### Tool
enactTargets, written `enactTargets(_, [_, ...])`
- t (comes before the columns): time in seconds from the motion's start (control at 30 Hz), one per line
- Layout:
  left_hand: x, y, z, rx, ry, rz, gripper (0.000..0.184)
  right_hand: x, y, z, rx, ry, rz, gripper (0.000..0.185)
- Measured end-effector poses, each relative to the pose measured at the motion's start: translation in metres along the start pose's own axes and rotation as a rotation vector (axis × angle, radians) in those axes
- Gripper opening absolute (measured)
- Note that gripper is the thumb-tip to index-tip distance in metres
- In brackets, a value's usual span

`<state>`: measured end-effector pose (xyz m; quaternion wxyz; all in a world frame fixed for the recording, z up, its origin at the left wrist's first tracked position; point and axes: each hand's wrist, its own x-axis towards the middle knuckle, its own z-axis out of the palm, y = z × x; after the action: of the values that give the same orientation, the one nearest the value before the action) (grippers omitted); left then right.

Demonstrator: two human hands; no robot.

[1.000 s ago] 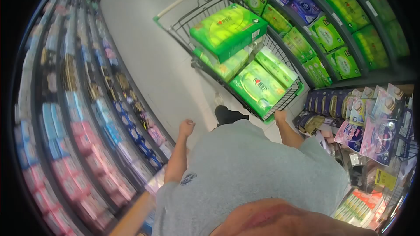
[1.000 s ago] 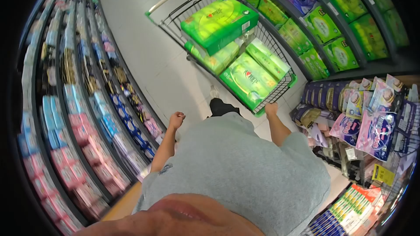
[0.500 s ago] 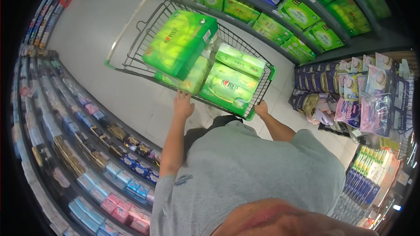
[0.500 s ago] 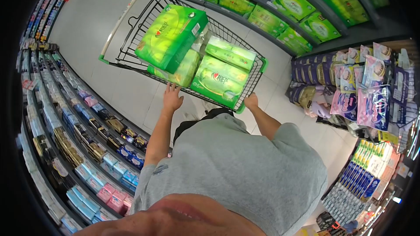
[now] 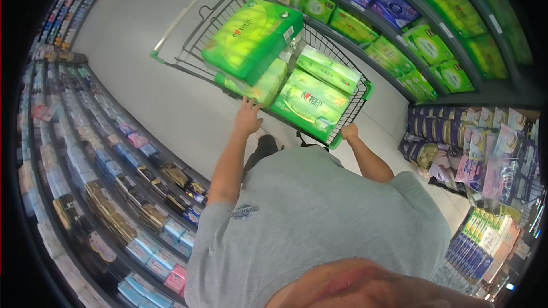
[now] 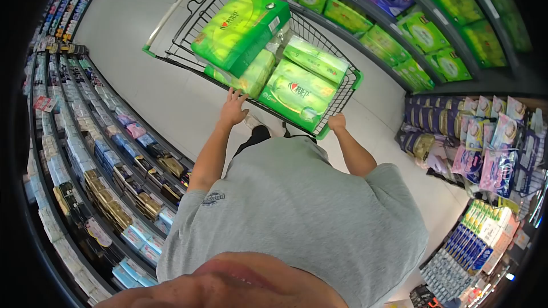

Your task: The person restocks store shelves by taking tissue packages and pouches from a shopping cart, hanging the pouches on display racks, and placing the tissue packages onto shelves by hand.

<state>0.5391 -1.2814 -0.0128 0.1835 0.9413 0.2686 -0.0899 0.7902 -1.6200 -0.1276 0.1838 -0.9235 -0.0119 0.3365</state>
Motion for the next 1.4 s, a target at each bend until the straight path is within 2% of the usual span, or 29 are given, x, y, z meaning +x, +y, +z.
enactTargets(0.13, [0.035,-0.068,-0.026,-0.043,-0.078,0.040,0.064,0.033,-0.058,0.032,-0.026,-0.077,0.065,0.037])
enactTargets(0.23, [0.094,-0.083,-0.049,-0.043,-0.099,0.046,0.066,0.072,-0.104,0.028,-0.006,-0.124,0.088,0.040])
enactTargets(0.3, [0.095,-0.102,-0.066,-0.040,-0.121,0.031,0.070,0.072,-0.134,0.045,0.015,0.051,0.080,0.033])
enactTargets(0.33, [0.102,-0.112,-0.071,-0.056,-0.126,-0.005,0.072,0.063,-0.159,0.042,0.054,0.043,0.047,0.026])
enactTargets(0.37, [0.109,-0.122,-0.076,-0.072,-0.131,-0.044,0.075,0.066,-0.178,0.040,0.041,0.039,0.047,0.026])
enactTargets(0.43, [0.116,-0.146,-0.083,-0.083,-0.091,-0.055,0.074,0.067,-0.215,0.045,0.028,-0.049,0.028,0.027])
enactTargets(0.6, [0.139,-0.203,-0.101,-0.127,-0.004,-0.066,0.076,0.083,-0.290,0.064,-0.048,-0.050,0.019,0.024])
enactTargets(0.7, [0.153,-0.235,-0.119,-0.149,0.037,-0.085,0.077,0.111,-0.326,0.082,-0.012,-0.123,0.050,0.032])
enactTargets(0.77, [0.162,-0.251,-0.136,-0.198,0.005,-0.073,0.078,0.136,-0.338,0.100,-0.048,-0.059,0.059,0.042])
enactTargets(0.87, [0.168,-0.293,-0.154,-0.203,-0.010,-0.066,0.080,0.136,-0.384,0.117,-0.095,-0.015,0.019,0.046])
enactTargets(0.93, [0.180,-0.312,-0.168,-0.210,-0.081,-0.061,0.085,0.139,-0.419,0.120,-0.132,-0.017,-0.017,0.047])
enactTargets(1.1, [0.199,-0.361,-0.193,-0.250,-0.082,-0.052,0.086,0.131,-0.485,0.129,-0.177,-0.033,-0.021,0.049])
enactTargets(1.17, [0.204,-0.376,-0.197,-0.288,-0.083,-0.073,0.086,0.143,-0.492,0.149,-0.145,0.126,-0.147,0.033])
enactTargets(1.2, [0.209,-0.384,-0.198,-0.296,-0.064,-0.078,0.085,0.154,-0.495,0.157,-0.060,0.054,-0.087,0.036])
enactTargets(1.3, [0.225,-0.406,-0.210,-0.319,-0.055,-0.119,0.084,0.144,-0.535,0.157,-0.032,0.001,-0.105,0.046])
enactTargets(1.4, [0.231,-0.433,-0.222,-0.270,-0.001,-0.099,0.080,0.157,-0.549,0.177,0.010,-0.048,-0.054,0.043])
